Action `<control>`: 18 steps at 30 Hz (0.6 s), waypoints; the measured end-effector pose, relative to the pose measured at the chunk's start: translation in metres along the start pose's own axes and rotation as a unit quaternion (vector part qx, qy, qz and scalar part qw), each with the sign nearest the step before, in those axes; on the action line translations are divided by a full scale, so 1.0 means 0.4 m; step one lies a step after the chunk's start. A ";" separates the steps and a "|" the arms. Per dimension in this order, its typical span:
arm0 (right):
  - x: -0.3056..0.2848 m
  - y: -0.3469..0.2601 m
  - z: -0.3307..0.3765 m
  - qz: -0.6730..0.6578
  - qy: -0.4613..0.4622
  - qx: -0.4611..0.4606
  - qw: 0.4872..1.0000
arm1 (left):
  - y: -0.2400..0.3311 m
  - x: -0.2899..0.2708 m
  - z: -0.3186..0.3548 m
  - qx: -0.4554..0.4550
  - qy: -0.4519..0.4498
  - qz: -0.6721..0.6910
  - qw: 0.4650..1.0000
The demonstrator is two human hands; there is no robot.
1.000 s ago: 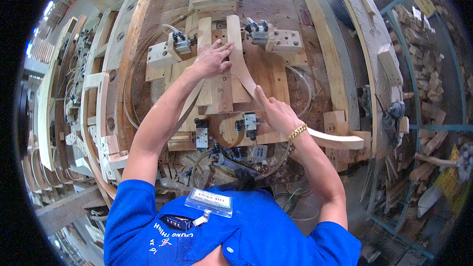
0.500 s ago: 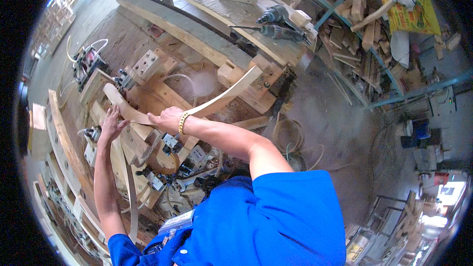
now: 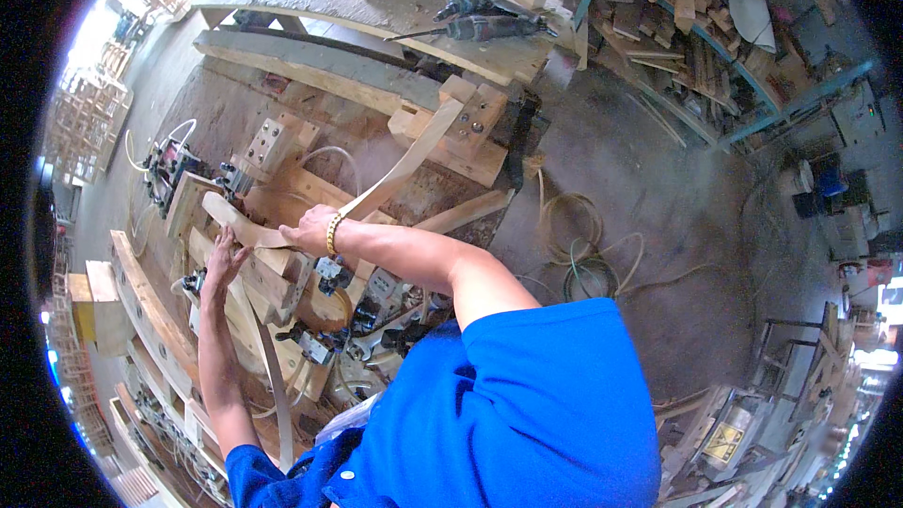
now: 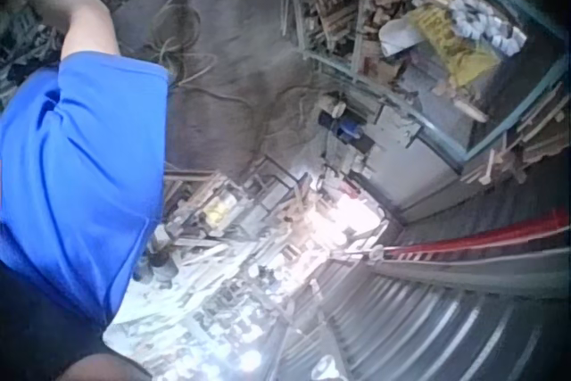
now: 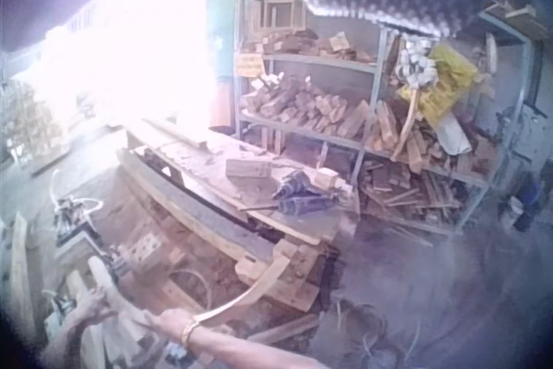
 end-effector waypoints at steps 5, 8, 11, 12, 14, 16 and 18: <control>0.001 0.001 0.004 -0.008 0.013 0.002 1.000 | 0.001 -0.002 -0.005 -0.010 -0.014 0.004 1.000; 0.001 0.006 0.003 0.007 0.003 -0.006 1.000 | 0.003 -0.001 -0.005 0.005 -0.005 -0.004 1.000; 0.003 0.008 0.002 0.001 -0.003 -0.013 1.000 | -0.002 0.008 0.000 0.018 0.003 0.013 1.000; 0.002 0.007 0.001 -0.006 0.010 -0.023 1.000 | -0.001 0.007 0.001 0.043 0.028 0.033 0.998; 0.006 0.010 0.000 -0.002 -0.006 -0.013 1.000 | -0.008 0.015 -0.002 0.015 0.013 0.030 0.999; 0.004 0.008 0.001 -0.001 0.025 -0.033 0.999 | -0.002 0.012 -0.005 0.051 0.034 0.032 0.998; 0.008 0.009 0.003 0.001 0.015 -0.023 1.000 | 0.003 0.006 -0.008 0.057 0.032 0.021 0.998</control>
Point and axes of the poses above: each hand's wrist, its own z-axis away from the middle knuckle, its own x-axis out of the palm, y = z × x, the point moved 3 cm from there along -z, towards the middle knuckle, and after that the axes turned 1 degree about z, right-handed, at the moved point
